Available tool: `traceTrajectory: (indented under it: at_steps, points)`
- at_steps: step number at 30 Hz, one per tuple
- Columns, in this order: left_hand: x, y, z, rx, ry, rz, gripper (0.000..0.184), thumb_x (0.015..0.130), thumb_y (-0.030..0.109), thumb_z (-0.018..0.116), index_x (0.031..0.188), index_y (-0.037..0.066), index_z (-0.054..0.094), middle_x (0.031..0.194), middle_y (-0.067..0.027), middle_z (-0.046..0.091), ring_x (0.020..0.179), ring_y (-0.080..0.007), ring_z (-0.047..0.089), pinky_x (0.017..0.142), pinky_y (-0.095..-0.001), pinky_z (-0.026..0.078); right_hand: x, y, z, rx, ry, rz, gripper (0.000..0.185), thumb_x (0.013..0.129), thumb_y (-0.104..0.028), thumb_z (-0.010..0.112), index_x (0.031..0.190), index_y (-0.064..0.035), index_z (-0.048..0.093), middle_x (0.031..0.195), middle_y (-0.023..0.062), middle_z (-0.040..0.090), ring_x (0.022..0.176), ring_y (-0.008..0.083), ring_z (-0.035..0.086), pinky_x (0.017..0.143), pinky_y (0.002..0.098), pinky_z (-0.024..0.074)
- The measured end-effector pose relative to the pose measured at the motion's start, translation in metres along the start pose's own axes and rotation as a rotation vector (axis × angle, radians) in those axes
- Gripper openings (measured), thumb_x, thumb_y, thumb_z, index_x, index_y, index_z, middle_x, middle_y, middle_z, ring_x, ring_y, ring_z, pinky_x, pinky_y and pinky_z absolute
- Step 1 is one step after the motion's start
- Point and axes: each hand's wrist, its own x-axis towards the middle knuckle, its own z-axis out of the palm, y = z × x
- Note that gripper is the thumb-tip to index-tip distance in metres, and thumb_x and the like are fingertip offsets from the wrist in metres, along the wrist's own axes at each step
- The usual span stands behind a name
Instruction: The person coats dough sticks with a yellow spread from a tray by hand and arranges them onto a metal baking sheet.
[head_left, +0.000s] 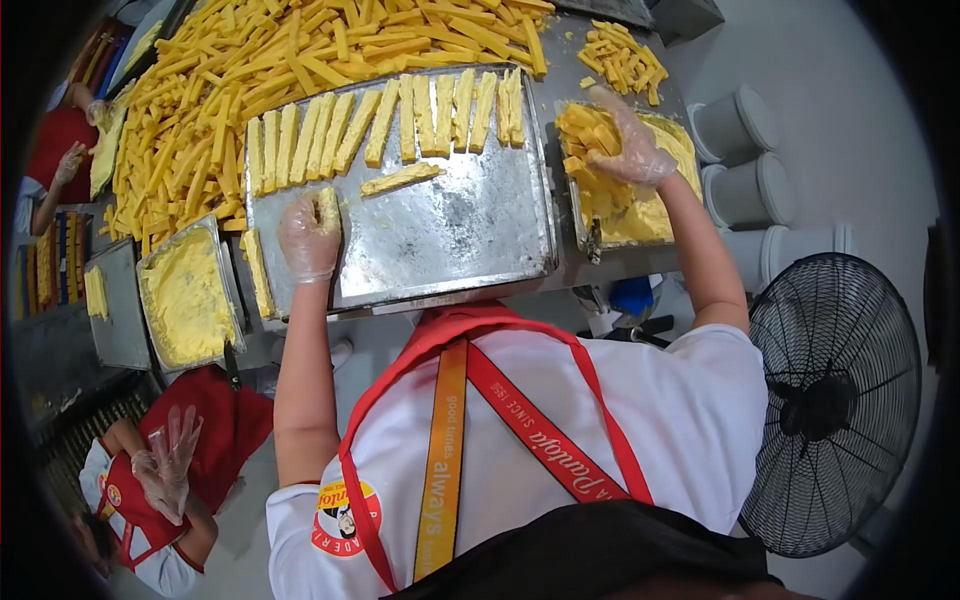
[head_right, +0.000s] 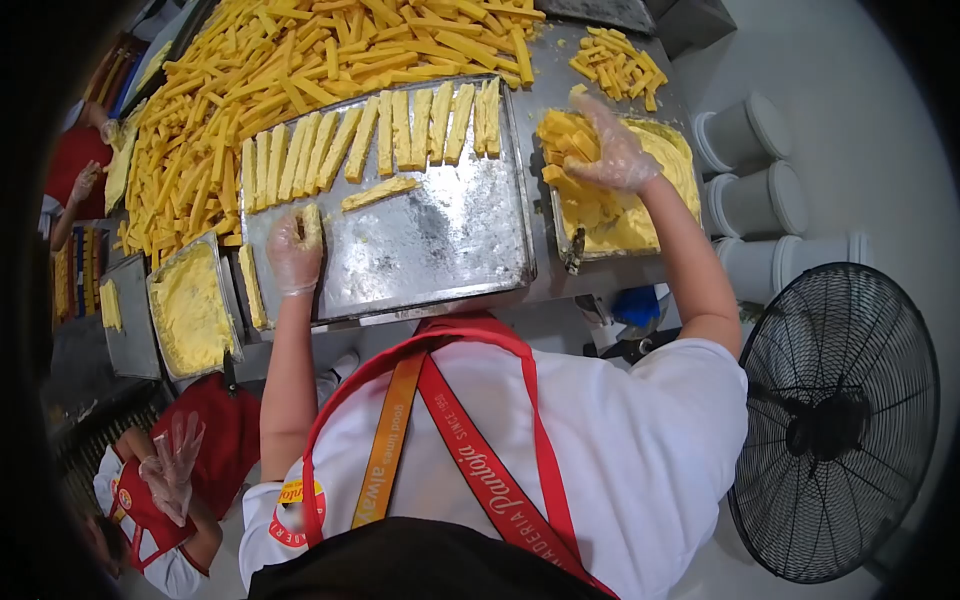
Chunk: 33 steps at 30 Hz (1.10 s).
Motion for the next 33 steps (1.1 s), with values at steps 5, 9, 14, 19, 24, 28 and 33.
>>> traceTrajectory:
  at_steps: [5,9,14,19,24,28,33]
  points:
    - [0.000,0.000,0.001,0.001,0.021,0.007,0.009,0.078,0.012,0.070,0.082,0.006,0.066,0.071,-0.0129,0.062,0.064,-0.0306,0.059,0.059,-0.0386,0.047,0.048,-0.021,-0.036,-0.009,-0.010,0.006,0.092,0.075,-0.063,0.064,0.144,-0.0123,0.032,0.145,0.0177,0.037,0.132,0.0358,0.038,0.111,0.0449,0.0297]
    - [0.000,0.002,-0.001,0.035,0.017,-0.024,0.009,0.078,0.012,0.070,0.081,0.006,0.065,0.071,-0.0139,0.061,0.064,-0.0325,0.060,0.059,-0.0402,0.047,0.141,-0.023,-0.043,0.113,-0.003,0.277,0.076,0.083,-0.057,0.057,0.139,-0.0085,0.041,0.139,0.0162,0.047,0.128,0.0320,0.045,0.107,0.0407,0.0361]
    - [0.000,0.002,-0.002,0.030,0.014,-0.019,0.010,0.077,0.012,0.071,0.079,0.005,0.064,0.070,-0.0144,0.061,0.064,-0.0340,0.059,0.059,-0.0412,0.047,0.235,0.058,0.068,-0.323,-0.007,0.465,0.046,0.090,-0.029,0.055,0.129,-0.0058,0.051,0.127,0.0193,0.055,0.114,0.0315,0.056,0.095,0.0365,0.0470]
    - [0.000,-0.005,0.000,0.000,0.040,-0.001,0.010,0.075,0.009,0.071,0.080,0.006,0.063,0.071,-0.0139,0.061,0.065,-0.0340,0.059,0.058,-0.0418,0.047,0.269,0.068,0.075,-0.142,0.054,0.602,0.035,0.087,-0.023,0.058,0.119,-0.0073,0.060,0.125,0.0185,0.057,0.115,0.0278,0.056,0.092,0.0363,0.0481]
    - [-0.001,-0.009,0.002,0.027,0.046,0.039,0.011,0.074,0.007,0.071,0.081,0.006,0.062,0.073,-0.0135,0.061,0.065,-0.0341,0.059,0.059,-0.0420,0.047,0.300,0.018,0.077,-0.439,-0.055,0.256,0.050,0.081,-0.031,0.065,0.124,-0.0076,0.055,0.126,0.0174,0.056,0.115,0.0289,0.056,0.094,0.0361,0.0468]
    - [0.001,-0.006,0.001,-0.005,0.064,0.035,0.012,0.074,0.007,0.071,0.082,0.006,0.062,0.073,-0.0133,0.061,0.066,-0.0344,0.059,0.060,-0.0423,0.047,0.288,-0.065,0.044,-0.459,-0.173,0.265,0.061,0.081,-0.036,0.068,0.129,-0.0054,0.048,0.127,0.0194,0.055,0.115,0.0306,0.055,0.097,0.0371,0.0450]
    - [-0.002,-0.010,0.002,0.041,0.020,0.009,0.012,0.074,0.008,0.072,0.082,0.007,0.062,0.072,-0.0134,0.060,0.066,-0.0347,0.059,0.059,-0.0427,0.047,0.309,-0.049,0.061,-0.271,-0.230,0.285,0.049,0.084,-0.026,0.062,0.129,-0.0069,0.051,0.130,0.0195,0.053,0.118,0.0295,0.054,0.096,0.0356,0.0463]
